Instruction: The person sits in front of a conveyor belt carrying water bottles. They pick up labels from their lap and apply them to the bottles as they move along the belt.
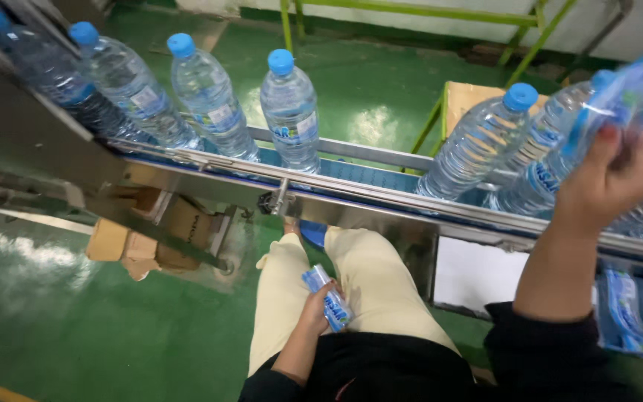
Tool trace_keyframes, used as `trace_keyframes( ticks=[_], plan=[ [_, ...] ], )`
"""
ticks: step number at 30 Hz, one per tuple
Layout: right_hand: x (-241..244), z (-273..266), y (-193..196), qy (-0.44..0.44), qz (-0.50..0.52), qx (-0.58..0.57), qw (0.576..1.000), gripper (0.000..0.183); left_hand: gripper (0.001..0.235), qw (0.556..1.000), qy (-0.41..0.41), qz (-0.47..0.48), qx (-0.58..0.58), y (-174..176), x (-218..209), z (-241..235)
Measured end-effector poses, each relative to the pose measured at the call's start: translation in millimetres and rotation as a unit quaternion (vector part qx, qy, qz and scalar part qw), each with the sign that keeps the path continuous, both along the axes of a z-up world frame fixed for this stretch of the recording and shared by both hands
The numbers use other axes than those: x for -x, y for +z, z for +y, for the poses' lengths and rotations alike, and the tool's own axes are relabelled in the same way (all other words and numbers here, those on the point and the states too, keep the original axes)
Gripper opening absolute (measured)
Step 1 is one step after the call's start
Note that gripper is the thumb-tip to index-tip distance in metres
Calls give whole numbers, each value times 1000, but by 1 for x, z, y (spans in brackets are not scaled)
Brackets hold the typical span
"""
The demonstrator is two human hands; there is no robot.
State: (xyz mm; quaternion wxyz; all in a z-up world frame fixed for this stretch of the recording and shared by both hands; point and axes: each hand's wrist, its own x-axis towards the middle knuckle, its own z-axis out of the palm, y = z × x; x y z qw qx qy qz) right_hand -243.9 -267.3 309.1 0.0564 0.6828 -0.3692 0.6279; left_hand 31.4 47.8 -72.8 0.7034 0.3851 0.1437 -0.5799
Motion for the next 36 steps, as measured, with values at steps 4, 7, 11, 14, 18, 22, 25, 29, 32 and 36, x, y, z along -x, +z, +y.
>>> trace_keyframes(
  ticks=[4,7,11,14,18,22,25,29,32,36],
  plan=[
    [-59,-25,26,167,66,-44,983,15,18,1000,8,13,-10,11,3,-4],
    [-98,21,58,184,67,-203,959,36,12,999,7,35,13,24,2,-3],
    [-120,49,68,151,123,-342,919,89,17,1000,1,23,1,28,2,-1],
    [-130,53,55,194,79,-310,927,93,16,1000,-7,10,-2,52,-3,6],
    [-138,39,27,257,86,-148,951,103,15,999,0,31,19,45,-5,11],
    [-156,44,4,207,81,-290,931,106,16,999,-14,30,39,37,-8,12],
    [-164,37,-21,205,57,-289,933,113,16,998,-17,39,48,34,-11,11],
    [-170,24,-45,241,52,-298,922,123,35,991,-30,110,74,15,-2,-1],
    [-178,23,-46,268,71,-295,914,129,42,998,-50,29,34,22,15,-3],
    [-189,34,-28,254,77,-373,889,128,31,989,-79,31,119,24,12,4]
  ],
)
